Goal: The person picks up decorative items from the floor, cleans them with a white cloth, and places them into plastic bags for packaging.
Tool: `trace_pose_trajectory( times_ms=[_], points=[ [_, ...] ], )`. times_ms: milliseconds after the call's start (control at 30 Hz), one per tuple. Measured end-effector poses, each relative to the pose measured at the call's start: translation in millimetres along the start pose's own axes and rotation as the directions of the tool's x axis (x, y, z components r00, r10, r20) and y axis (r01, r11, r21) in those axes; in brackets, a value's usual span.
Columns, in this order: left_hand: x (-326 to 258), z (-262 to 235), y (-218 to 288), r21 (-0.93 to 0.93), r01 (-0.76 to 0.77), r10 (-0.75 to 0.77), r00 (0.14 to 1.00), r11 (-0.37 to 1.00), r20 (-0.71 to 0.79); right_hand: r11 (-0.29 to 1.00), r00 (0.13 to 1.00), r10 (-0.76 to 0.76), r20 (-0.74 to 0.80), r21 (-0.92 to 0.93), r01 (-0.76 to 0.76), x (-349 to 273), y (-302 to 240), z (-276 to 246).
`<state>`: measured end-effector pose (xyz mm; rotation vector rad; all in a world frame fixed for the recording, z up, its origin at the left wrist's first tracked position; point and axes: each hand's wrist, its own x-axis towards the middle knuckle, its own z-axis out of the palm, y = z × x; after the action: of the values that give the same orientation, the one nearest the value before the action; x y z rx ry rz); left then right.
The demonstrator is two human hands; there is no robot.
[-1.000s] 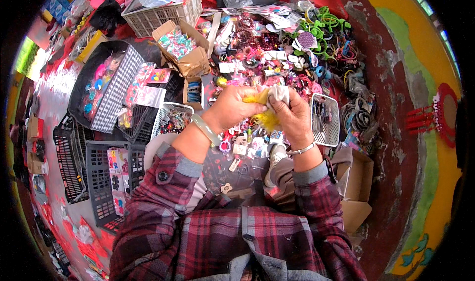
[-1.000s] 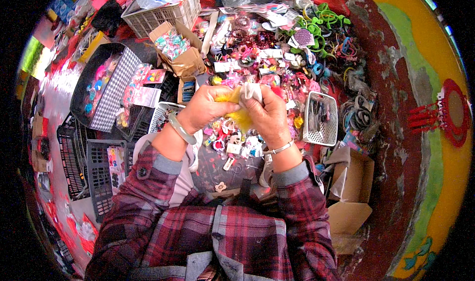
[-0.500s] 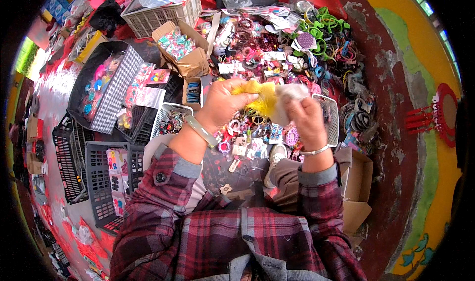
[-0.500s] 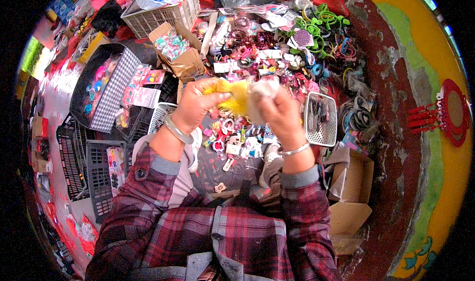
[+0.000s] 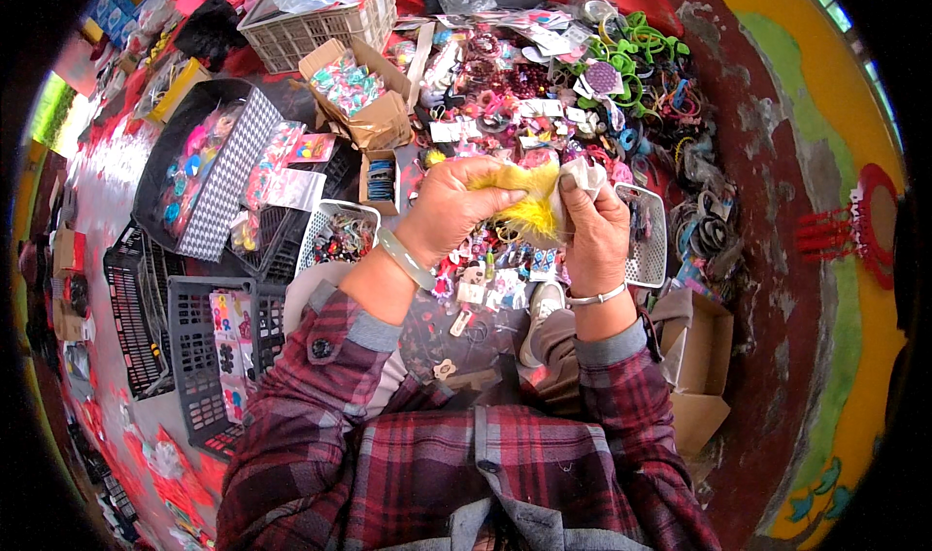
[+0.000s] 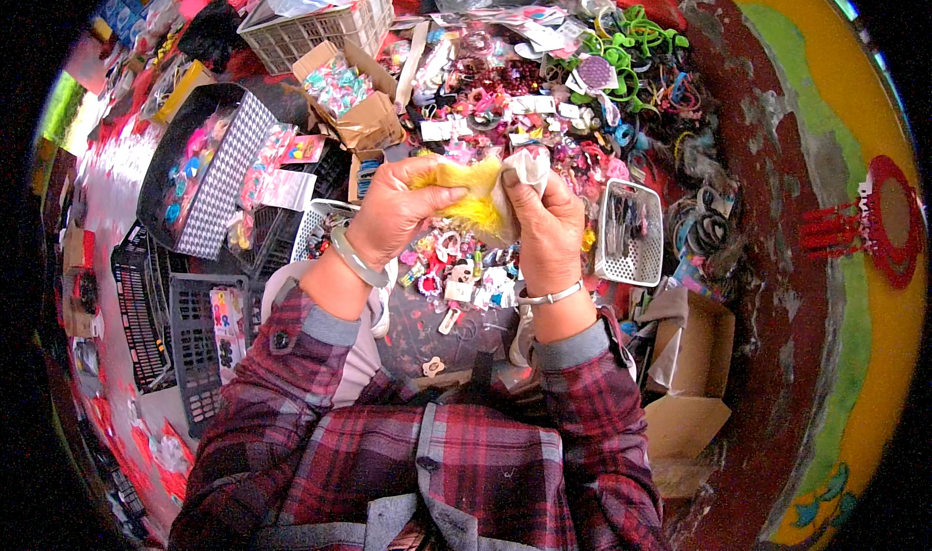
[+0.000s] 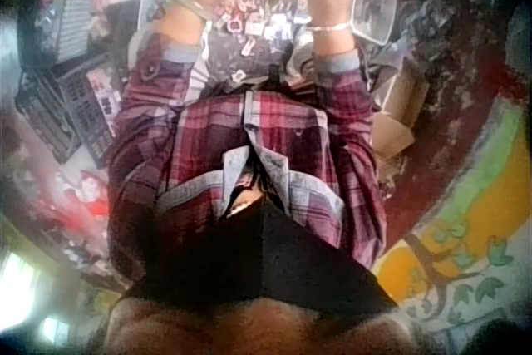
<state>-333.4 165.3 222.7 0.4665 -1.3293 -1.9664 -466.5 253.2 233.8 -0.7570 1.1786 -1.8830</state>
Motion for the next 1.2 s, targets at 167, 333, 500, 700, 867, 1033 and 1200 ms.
trace_pose_trajectory(
  times_ms=[167, 333, 500, 700, 867, 1033, 1200],
  points=[
    [-3.5, 0.7, 14.5, 0.089, 0.085, -0.084, 0.996, 0.992, -0.007, 0.998, 0.998, -0.049, -0.046, 0.041, 0.051, 2.7, -5.5, -2.7],
    [-2.8, -14.3, 17.0, -0.100, 0.030, -0.040, 0.994, 0.994, -0.099, 0.984, 0.973, -0.078, -0.217, 0.143, 0.110, 24.0, -26.5, -41.0],
    [-3.0, -18.2, 19.3, -0.051, 0.055, -0.056, 0.998, 0.997, -0.028, 0.994, 0.988, -0.021, -0.155, 0.099, 0.037, 17.8, -45.4, -40.1],
    [-1.6, -4.6, 8.4, 0.229, -0.137, 0.137, 0.990, 0.964, 0.016, 0.716, 0.925, -0.270, 0.267, -0.587, 0.378, 7.0, -26.1, -15.7],
    [-2.3, -3.9, 10.5, 0.127, 0.007, -0.006, 1.000, 0.992, -0.006, 0.463, 0.849, -0.343, 0.402, -0.714, 0.525, 5.6, -13.8, -6.0],
    [-3.0, -1.7, 13.8, -0.211, 0.207, -0.217, 0.976, 0.955, -0.024, 0.600, 0.895, -0.199, 0.399, -0.673, 0.433, 8.0, -20.2, -14.6],
    [-0.5, -15.3, 7.8, -0.382, 0.236, -0.289, 0.953, 0.894, -0.087, 0.756, 0.941, -0.109, 0.320, -0.588, 0.287, 10.5, -21.6, -26.7]
  ],
)
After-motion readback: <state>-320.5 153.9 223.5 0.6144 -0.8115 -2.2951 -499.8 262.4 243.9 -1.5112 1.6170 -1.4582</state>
